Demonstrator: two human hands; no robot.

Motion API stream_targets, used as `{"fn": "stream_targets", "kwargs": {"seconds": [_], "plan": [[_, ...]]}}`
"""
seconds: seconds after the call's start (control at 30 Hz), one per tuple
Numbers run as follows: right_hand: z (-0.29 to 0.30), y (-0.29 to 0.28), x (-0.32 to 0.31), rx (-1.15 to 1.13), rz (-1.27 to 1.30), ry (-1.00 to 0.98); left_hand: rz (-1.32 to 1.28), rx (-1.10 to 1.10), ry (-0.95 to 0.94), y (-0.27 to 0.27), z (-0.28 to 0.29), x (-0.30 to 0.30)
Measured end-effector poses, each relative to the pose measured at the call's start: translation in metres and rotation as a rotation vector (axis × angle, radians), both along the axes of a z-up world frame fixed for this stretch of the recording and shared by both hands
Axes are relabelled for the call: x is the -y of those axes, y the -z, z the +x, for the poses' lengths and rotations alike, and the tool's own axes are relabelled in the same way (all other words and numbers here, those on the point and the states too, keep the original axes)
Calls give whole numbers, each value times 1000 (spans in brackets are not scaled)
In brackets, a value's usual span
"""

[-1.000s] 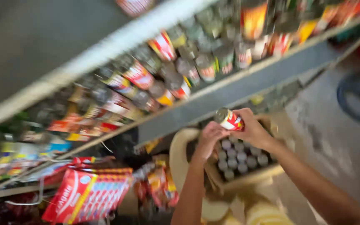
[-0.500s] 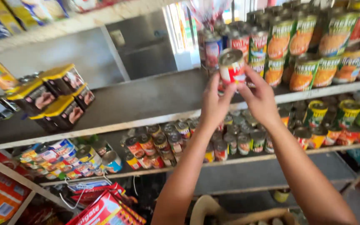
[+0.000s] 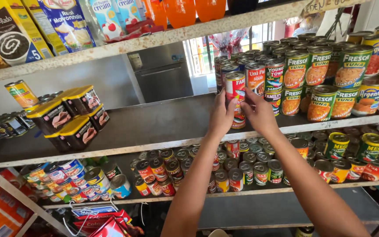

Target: Stock shelves with various canned goods from a cardboard box.

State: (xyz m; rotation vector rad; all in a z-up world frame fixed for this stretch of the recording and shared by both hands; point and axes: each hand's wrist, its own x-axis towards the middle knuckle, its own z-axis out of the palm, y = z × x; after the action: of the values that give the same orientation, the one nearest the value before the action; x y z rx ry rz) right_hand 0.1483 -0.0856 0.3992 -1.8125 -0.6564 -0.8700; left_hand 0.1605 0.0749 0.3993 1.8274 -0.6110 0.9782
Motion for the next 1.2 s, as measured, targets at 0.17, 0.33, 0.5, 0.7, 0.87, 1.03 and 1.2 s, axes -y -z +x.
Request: {"fn": "stream_targets", "kwargs": {"seconds": [0.17,0.33,0.5,0.7,0.87,1.03,1.2], "plan": [[1,17,5,58,-27,55,43,-1,-3,26,19,-7],[-7,13,0,-42,-116,217,120,-124,45,11,-6,-24],[2,10,-27,-79,-133,197,103,-231,91,11,16,-53],[24,7,-66,-34,-259,180,349,-388,-135,-11,28,-93],[67,-4,-95,-80,-422,156,394,-434,-194,-21,78,-111],[92,-12,-120,-183,-561,141,482,-443,-281,-6,150,-124],[140,-11,-126,-269,-697,166,508,-463,-361,9,219,-121]]}}
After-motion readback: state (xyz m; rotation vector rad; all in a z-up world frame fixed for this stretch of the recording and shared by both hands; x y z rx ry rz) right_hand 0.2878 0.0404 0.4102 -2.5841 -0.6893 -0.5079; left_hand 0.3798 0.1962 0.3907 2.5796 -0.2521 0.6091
